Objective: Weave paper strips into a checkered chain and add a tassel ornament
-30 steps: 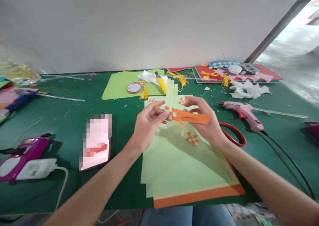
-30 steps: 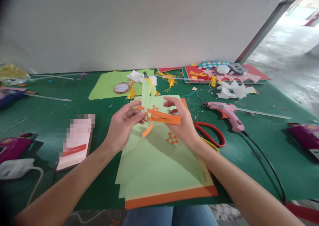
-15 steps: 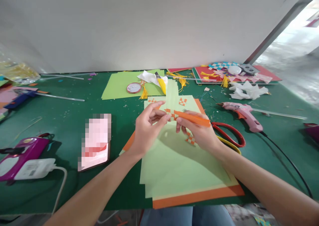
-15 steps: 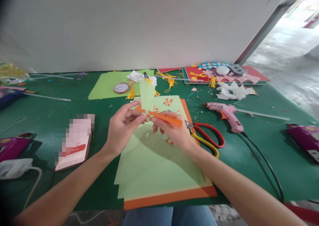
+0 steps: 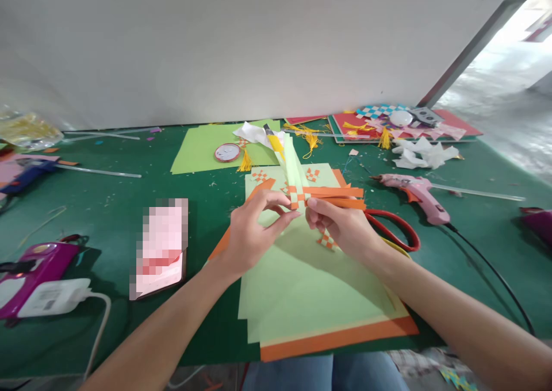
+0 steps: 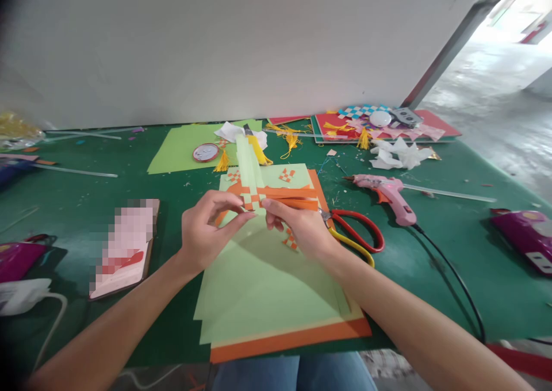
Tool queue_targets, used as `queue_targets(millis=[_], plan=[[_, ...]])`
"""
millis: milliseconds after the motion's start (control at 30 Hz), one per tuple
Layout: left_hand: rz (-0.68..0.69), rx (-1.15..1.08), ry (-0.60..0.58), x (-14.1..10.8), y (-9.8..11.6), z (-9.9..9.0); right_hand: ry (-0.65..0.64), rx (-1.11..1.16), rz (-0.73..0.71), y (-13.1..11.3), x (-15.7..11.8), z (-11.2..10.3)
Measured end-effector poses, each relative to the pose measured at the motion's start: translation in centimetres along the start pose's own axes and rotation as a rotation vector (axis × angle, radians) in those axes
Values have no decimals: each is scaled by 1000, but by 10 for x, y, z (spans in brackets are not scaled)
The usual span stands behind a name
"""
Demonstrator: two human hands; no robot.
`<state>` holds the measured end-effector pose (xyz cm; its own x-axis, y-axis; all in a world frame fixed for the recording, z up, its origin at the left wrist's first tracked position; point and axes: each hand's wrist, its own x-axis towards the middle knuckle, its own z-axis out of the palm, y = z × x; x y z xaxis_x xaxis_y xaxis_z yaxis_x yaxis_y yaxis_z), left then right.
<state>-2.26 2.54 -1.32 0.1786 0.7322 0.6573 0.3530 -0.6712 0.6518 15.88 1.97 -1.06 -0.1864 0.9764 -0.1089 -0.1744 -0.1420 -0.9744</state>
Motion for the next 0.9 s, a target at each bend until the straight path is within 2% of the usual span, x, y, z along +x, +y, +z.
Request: queue_targets(millis=[500, 733, 900], plan=[[33, 43, 35, -2, -1, 0, -29, -19, 15, 0, -1, -1], [-24, 45, 62, -1, 4, 1, -33, 13, 3, 0, -1, 0], [7, 67, 68, -1, 4, 0, -49, -9, 9, 0, -2, 0]])
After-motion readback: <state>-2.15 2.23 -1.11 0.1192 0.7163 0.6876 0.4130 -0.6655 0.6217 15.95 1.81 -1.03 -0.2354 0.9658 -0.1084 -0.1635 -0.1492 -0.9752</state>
